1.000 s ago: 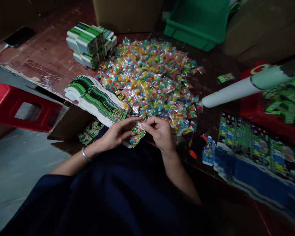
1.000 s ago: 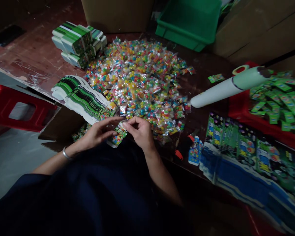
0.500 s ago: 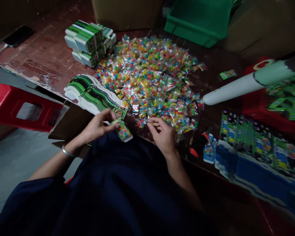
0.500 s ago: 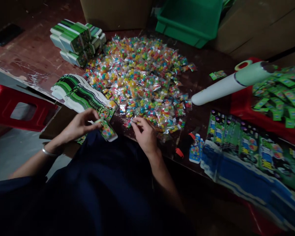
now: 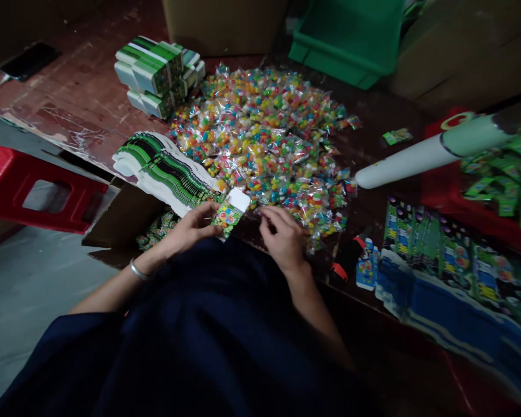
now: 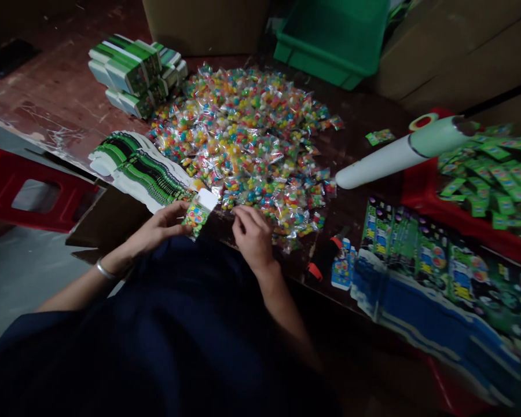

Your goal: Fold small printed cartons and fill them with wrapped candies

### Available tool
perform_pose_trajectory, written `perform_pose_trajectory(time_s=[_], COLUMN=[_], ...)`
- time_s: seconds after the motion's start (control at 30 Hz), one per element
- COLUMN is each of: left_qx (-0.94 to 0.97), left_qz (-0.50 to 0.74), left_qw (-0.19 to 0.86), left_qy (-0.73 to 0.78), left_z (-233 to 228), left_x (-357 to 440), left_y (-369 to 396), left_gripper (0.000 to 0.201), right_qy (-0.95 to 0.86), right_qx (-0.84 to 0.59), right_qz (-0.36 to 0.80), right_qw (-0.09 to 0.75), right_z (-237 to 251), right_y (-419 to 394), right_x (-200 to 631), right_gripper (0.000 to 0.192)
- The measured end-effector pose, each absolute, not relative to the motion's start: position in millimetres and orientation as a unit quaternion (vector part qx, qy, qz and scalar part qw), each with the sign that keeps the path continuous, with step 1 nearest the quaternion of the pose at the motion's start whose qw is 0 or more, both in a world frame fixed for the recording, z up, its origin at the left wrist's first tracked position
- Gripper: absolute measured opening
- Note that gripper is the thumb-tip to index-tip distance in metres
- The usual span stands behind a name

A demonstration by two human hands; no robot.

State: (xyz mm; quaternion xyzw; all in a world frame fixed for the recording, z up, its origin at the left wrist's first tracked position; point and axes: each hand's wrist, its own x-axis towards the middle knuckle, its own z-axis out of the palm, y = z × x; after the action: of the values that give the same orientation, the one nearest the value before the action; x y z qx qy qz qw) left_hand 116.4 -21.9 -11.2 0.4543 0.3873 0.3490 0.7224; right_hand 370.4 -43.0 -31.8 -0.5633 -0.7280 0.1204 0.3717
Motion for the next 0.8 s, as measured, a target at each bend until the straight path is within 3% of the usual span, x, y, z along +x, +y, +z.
perform_pose_trajectory(time_s=[0.13,0.23,0.4,0.5,0.63,0.8], left_qx=[0.557,0.623,0.647,0.642,0.583,0.524], left_qz=[0.301,0.273,0.283,0.295,0.340,0.437], left_qw=[0.664,0.606,0.580,0.571,0.612,0.629], left_qy=[0.397,0.413,0.406,0.419,0.412,0.371], left_z=[-7,-5,-3,-4,-8,-8], left_x=[130,135,138,141,149,156], left_y=[-25,-27,-30,-32,-33,-33], left_gripper=[0.030,0.030,0.028,0.028,0.029,0.048], right_qy=[-0.629,-0.585,-0.607,-0.643,-0.695,-0.630], right_qx=[-0.573,-0.560,-0.564,-0.570,-0.542,-0.531], right_qz=[0.176,0.238,0.305,0.260,0.195,0.304], right_qw=[0.496,0.536,0.469,0.440,0.430,0.478], right_z=[5,27,33,27,21,7], right_y=[-45,-47,-43,-37,-34,-44], right_x=[382,375,360,358,358,354], right_gripper=[0.024,0.022,0.009,0.003,0.012,0.021])
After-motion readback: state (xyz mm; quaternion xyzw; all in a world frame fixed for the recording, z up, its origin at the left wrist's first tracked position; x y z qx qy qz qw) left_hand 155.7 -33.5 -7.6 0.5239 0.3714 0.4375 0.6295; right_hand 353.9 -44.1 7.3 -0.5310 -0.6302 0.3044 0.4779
